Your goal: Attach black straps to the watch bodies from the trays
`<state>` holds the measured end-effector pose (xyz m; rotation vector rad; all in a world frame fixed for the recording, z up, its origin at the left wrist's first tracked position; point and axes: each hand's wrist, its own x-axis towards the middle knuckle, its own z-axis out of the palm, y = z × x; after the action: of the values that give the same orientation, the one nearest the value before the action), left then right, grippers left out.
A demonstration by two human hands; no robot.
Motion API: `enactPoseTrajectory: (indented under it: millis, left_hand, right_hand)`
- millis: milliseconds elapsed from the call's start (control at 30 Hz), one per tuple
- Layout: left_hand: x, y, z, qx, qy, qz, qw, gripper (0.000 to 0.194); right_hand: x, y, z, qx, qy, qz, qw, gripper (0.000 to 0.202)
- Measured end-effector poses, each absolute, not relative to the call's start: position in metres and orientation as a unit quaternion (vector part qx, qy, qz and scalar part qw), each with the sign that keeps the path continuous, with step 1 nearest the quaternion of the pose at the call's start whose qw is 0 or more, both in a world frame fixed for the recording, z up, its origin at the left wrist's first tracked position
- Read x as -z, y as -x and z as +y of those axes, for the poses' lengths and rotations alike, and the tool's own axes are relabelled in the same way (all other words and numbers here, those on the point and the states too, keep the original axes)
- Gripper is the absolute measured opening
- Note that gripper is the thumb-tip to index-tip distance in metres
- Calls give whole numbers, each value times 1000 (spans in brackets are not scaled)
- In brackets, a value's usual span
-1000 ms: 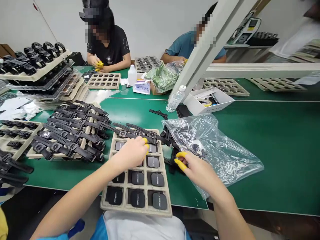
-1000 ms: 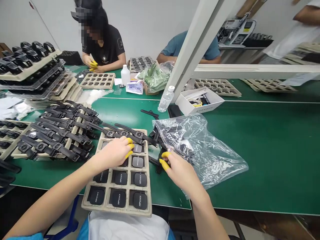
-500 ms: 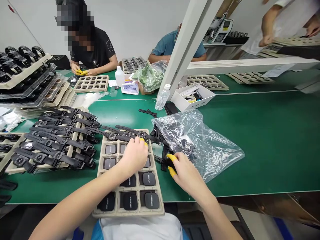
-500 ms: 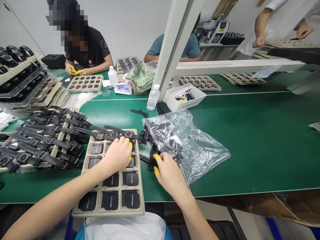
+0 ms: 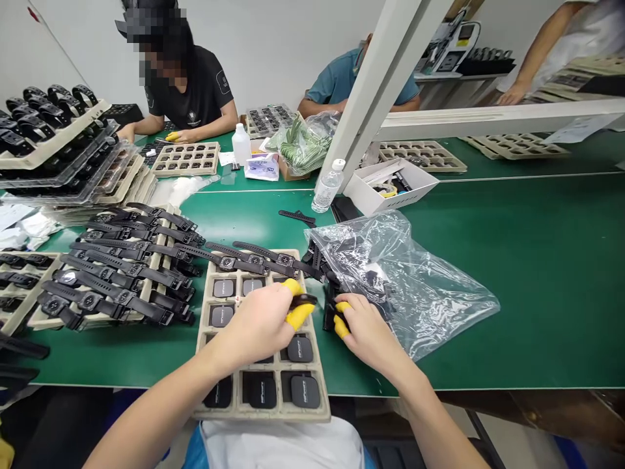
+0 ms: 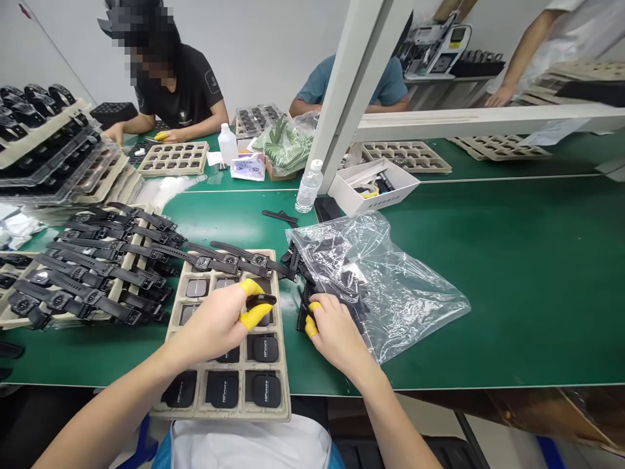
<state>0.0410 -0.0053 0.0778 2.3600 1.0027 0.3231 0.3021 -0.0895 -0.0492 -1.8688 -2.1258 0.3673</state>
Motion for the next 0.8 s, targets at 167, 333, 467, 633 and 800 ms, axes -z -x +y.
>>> enactPoseTrajectory:
  millis: [167,333,467,633,800]
  left_hand:
    - [-37,-37,-5,-233,-773,414,421,14]
    - [-19,-38,5,-343,-640,420,545,23]
    - [-22,-35,5,-410,-572,415,577,32]
    - [-23,-32,11,-494,-510,421,565,40]
    - [-23,-31,14,-505,-485,413,582,45]
  right_hand:
    - [46,-308,-93,-220,674,-591,385,20]
    - [11,-276,-97,-365,576,-381,624,16]
    - [-6,-245,-98,-433,555,-418,575,25]
    - [-23,-237,-94,-462,558,-509,466,27]
    - [-36,-237,-88,-540,447,-495,513,37]
